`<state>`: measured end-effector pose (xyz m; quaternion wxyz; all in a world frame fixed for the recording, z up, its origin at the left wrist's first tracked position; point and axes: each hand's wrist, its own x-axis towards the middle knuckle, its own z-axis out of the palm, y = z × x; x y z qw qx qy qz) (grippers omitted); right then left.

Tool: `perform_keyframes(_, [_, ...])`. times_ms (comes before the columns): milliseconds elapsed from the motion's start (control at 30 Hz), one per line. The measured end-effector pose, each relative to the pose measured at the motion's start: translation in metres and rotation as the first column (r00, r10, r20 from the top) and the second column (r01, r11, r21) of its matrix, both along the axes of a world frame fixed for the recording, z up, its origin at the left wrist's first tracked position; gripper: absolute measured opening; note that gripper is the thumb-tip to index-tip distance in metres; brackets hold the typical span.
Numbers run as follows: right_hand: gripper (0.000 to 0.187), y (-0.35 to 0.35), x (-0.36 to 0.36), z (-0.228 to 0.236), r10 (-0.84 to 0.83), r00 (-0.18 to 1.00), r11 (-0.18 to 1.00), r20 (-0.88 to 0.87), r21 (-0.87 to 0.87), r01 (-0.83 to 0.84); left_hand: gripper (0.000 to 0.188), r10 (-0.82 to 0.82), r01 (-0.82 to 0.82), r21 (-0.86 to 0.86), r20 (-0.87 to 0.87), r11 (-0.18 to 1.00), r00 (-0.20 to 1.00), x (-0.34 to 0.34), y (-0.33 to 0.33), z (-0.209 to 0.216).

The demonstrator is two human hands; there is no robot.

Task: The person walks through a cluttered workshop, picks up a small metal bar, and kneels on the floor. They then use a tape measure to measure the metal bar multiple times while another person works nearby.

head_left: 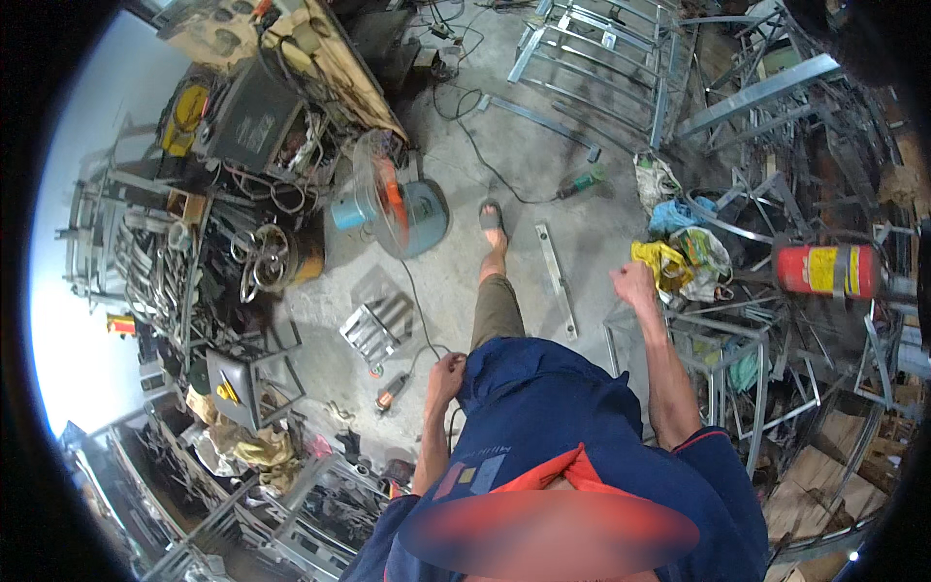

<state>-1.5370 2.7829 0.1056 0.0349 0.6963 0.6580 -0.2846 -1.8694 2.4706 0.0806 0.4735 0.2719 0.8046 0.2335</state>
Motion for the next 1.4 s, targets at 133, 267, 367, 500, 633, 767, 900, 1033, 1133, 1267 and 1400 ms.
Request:
perform_keyframes(133, [0.033, 0.176, -0.085, 0.004, -0.038, 0.995, 0.996, -0.095, 0.072, 0.045, 0.029, -0.113, 0.112, 0.200, -0.006, 0.973, 0.994, -0.074, 0.190, 0.031])
perform_keyframes(267, [0.029, 0.322, -0.131, -0.014, -0.220, 0.971, 0.975, -0.089, 0.017, 0.222, 0.035, -0.324, 0.333, 0.214, -0.078, 0.918, 0.943, -0.152, 0.392, 0.061])
perform_keyframes(367, [0.027, 0.387, -0.135, -0.041, -0.361, 0.933, 0.929, 0.011, -0.089, 0.360, 0.032, -0.295, 0.288, 0.226, -0.001, 0.931, 0.955, -0.191, 0.474, 0.091])
perform_keyframes(500, [0.025, 0.436, -0.132, -0.083, -0.483, 0.874, 0.816, 0.044, -0.338, 0.468, 0.029, -0.321, 0.322, 0.061, -0.019, 0.945, 0.947, -0.235, 0.549, 0.113])
perform_keyframes(633, [0.020, 0.440, -0.138, -0.133, -0.589, 0.802, 0.708, 0.095, -0.418, 0.570, 0.030, -0.217, 0.216, 0.028, 0.041, 0.976, 0.975, -0.269, 0.608, 0.105])
perform_keyframes(767, [0.011, 0.473, -0.152, -0.173, -0.757, 0.649, 0.511, 0.071, -0.555, 0.657, 0.032, -0.136, 0.136, 0.029, -0.004, 0.990, 0.991, -0.306, 0.674, 0.106])
perform_keyframes(900, [0.006, 0.559, -0.178, -0.201, -0.763, 0.621, 0.388, 0.180, -0.641, 0.662, 0.030, -0.060, 0.059, -0.049, -0.012, 0.997, 0.998, -0.352, 0.776, 0.099])
perform_keyframes(1033, [0.005, 0.669, -0.200, -0.218, -0.806, 0.518, 0.268, 0.286, -0.604, 0.751, 0.027, -0.059, 0.058, 0.063, 0.008, 0.996, 0.998, -0.400, 0.942, 0.083])
perform_keyframes(1133, [0.005, 0.780, -0.216, -0.217, -0.854, 0.446, 0.232, 0.267, -0.573, 0.786, 0.026, -0.071, 0.071, 0.011, 0.016, 0.997, 0.997, -0.428, 1.084, 0.089])
perform_keyframes(1267, [0.015, 0.958, -0.241, -0.179, -0.884, 0.467, 0.394, -0.022, -0.575, 0.717, 0.032, -0.118, 0.107, 0.058, 0.233, 0.993, 0.965, -0.459, 1.217, 0.110])
perform_keyframes(1400, [0.021, 1.156, -0.314, -0.110, -0.805, 0.539, 0.594, -0.250, -0.364, 0.718, 0.031, -0.199, 0.196, 0.040, 0.122, 0.980, 0.972, -0.491, 1.319, 0.128])
